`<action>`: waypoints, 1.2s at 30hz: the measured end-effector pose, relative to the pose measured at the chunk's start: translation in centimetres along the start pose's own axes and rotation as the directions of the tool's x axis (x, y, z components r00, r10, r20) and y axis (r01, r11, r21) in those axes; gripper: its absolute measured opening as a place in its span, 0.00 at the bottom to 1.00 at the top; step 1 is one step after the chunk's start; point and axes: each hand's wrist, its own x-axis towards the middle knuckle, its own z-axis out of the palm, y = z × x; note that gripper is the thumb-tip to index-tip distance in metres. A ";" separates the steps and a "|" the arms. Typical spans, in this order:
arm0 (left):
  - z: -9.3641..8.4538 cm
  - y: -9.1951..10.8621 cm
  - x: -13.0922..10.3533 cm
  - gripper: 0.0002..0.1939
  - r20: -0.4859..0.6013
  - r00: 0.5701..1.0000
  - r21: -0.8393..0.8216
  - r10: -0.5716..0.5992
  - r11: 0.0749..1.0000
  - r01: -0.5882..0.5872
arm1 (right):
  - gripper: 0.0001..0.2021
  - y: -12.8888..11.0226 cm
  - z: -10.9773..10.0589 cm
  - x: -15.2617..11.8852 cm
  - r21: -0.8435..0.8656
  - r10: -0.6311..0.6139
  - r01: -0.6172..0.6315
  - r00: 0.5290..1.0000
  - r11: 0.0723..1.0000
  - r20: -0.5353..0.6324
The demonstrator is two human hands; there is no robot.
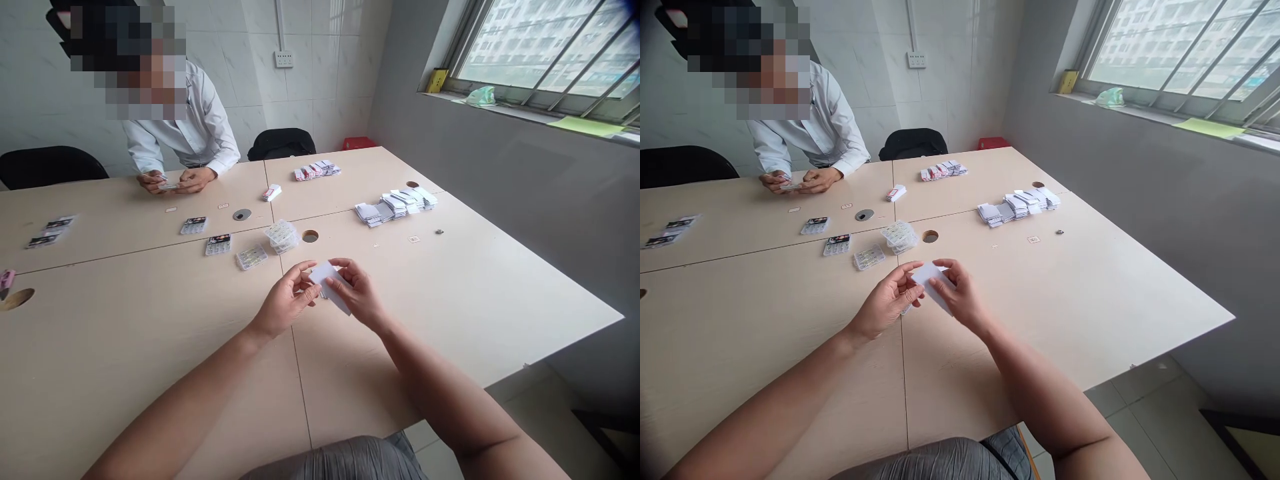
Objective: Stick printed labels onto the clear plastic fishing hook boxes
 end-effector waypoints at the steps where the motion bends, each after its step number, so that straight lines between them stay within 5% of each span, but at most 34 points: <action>1: 0.3 0.3 -0.1 0.18 -0.009 1.000 -0.016 -0.007 1.000 0.007 | 0.14 -0.3 0.3 -0.5 0.007 -0.010 0.010 1.000 1.000 0.019; 10: -0.5 0.7 -0.7 0.13 -0.203 0.978 -0.160 -0.049 0.987 0.016 | 0.16 -1.0 0.3 -0.5 0.075 -0.004 -0.002 0.997 0.997 0.079; 20: -1.5 2.2 -1.7 0.09 0.154 0.973 -0.252 -0.173 0.945 0.208 | 0.11 -1.9 0.2 -1.3 -0.003 0.003 -0.002 0.964 1.000 0.266; 28: -1.3 1.3 -1.5 0.14 0.184 0.967 -0.282 -0.177 0.933 0.225 | 0.14 -1.6 -0.1 -1.0 -0.015 -0.013 0.018 0.958 1.000 0.286; 36: -1.7 1.6 -1.4 0.08 0.229 0.956 -0.175 -0.185 0.958 0.227 | 0.13 -1.1 -0.5 -1.3 -0.203 -0.044 0.105 0.958 0.973 0.285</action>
